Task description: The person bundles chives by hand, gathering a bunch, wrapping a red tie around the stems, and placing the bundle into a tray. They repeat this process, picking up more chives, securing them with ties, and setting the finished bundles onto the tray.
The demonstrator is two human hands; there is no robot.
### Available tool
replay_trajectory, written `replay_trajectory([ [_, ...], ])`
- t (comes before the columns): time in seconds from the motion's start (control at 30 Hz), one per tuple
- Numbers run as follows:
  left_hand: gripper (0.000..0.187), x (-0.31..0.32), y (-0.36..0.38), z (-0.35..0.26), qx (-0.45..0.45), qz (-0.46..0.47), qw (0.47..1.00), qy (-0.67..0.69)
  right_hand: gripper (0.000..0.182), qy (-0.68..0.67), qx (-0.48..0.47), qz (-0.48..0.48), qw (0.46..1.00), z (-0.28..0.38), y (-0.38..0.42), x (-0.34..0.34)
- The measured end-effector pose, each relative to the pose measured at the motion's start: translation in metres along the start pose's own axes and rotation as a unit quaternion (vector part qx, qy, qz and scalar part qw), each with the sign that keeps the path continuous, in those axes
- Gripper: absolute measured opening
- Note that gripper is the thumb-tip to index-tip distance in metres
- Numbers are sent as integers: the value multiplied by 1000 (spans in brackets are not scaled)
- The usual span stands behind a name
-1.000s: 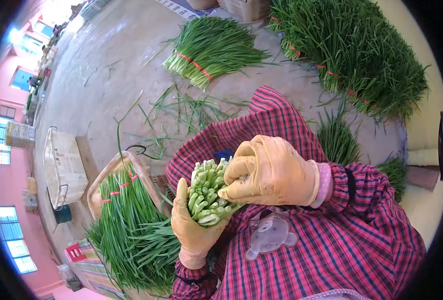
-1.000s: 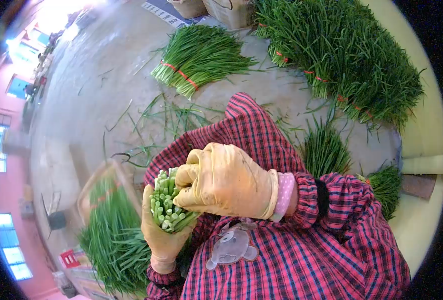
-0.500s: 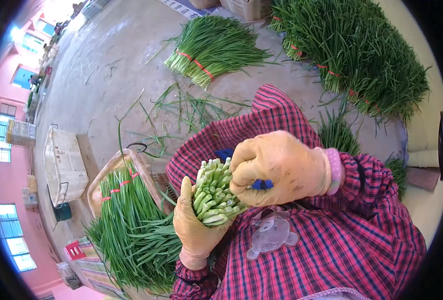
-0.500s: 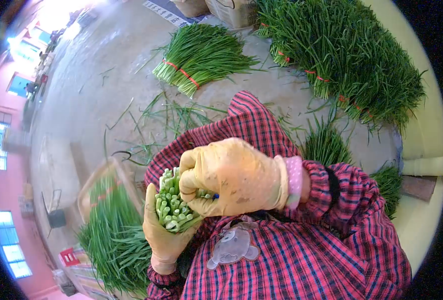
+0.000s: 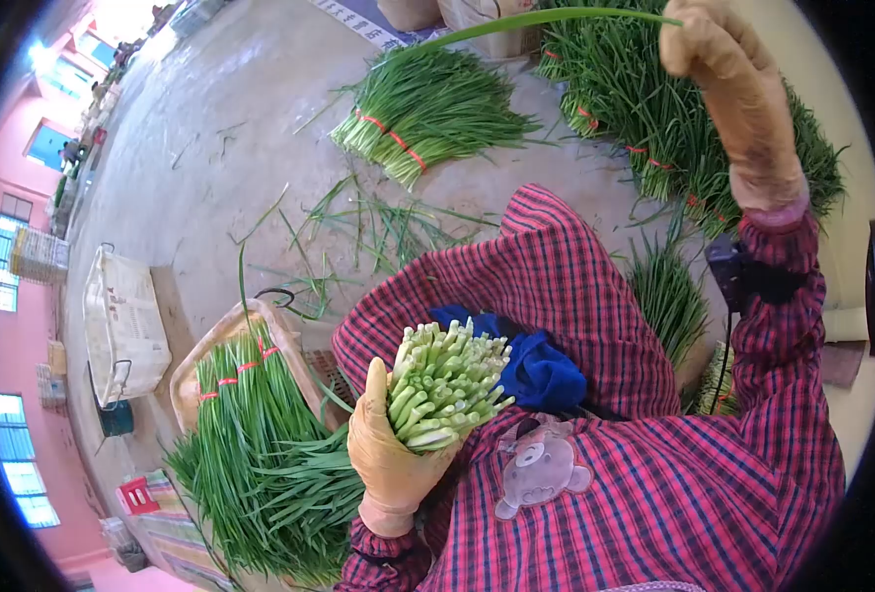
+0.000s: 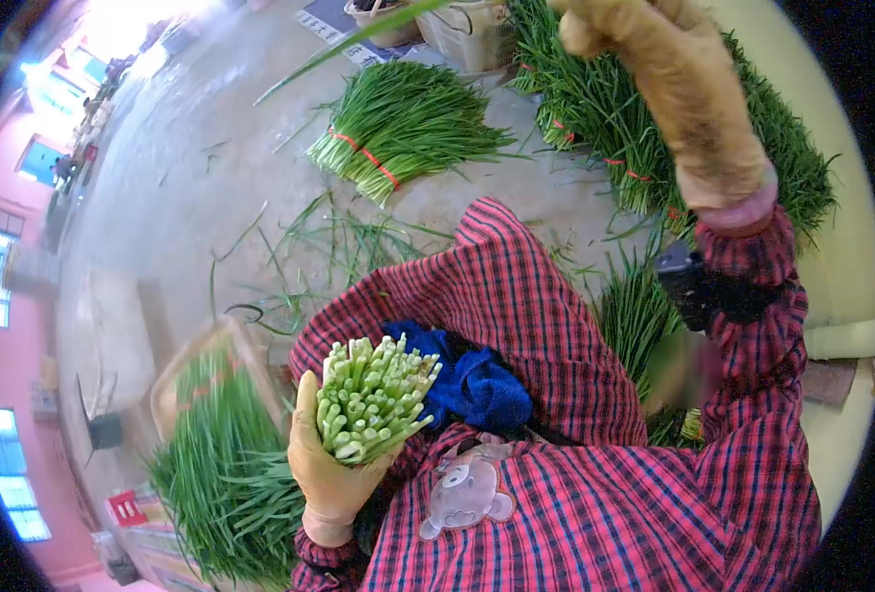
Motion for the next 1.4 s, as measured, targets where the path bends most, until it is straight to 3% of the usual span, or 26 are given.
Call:
replay_trajectory([
  [0.03, 113, 0, 1, -1, 1, 0, 1000, 1, 9, -41, 21, 16, 999, -2, 4, 17],
  [0.07, 113, 1, 2, -2, -1, -4, 1000, -12, 14, -82, 44, 32, 995, -1, 9, 36],
  [0.1, 114, 1, 5, -3, -4, -8, 1000, -26, 10, -155, 129, 129, 971, 6, 17, 56],
  [0.13, 116, 1, 9, -3, -1, -13, 999, -43, 5, -169, 150, 194, 955, 7, 30, 81],
  [0.17, 116, 0, 10, -7, -4, -12, 999, -46, 13, -141, 46, 265, 953, 6, 42, 102],
  [0.23, 111, -3, 11, -15, 4, -12, 998, -60, 20, -239, -15, 335, 911, 2, 81, 154],
  [0.3, 112, -2, 13, -15, 10, -10, 998, -63, 22, -205, 20, 411, 888, 8, 87, 162],
  [0.37, 112, -3, 13, -17, 12, -11, 996, -83, 24, -218, 31, 415, 883, 5, 85, 165],
  [0.47, 112, 0, 13, -19, 29, -12, 996, -82, 22, -291, 16, 477, 829, -11, 79, 171],
  [0.57, 111, 0, 15, -17, 46, -10, 995, -93, 22, -277, -2, 531, 801, -7, 71, 171],
  [0.9, 109, 1, 15, -14, 33, 2, 997, -71, 17, -154, 1, 504, 850, -1, 75, 175],
  [1.0, 110, 2, 12, -18, 36, 5, 996, -83, 14, -91, -123, 455, 878, 0, 78, 175],
  [1.1, 112, 2, 11, -17, 30, -3, 996, -83, 13, -64, -156, 435, 884, 1, 81, 177],
  [1.4, 116, 0, 10, -16, 44, -3, 995, -91, 11, -113, -125, 386, 907, 1, 73, 153],
])
Point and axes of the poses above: each hand's wrist, its own y-axis away from the middle knuckle, its own x-axis out of the palm, z = x × y, the point moved 1 cm from there along -y, towards the middle knuckle, and after that the axes turned 7 degrees about -y, right-handed, at the moved point
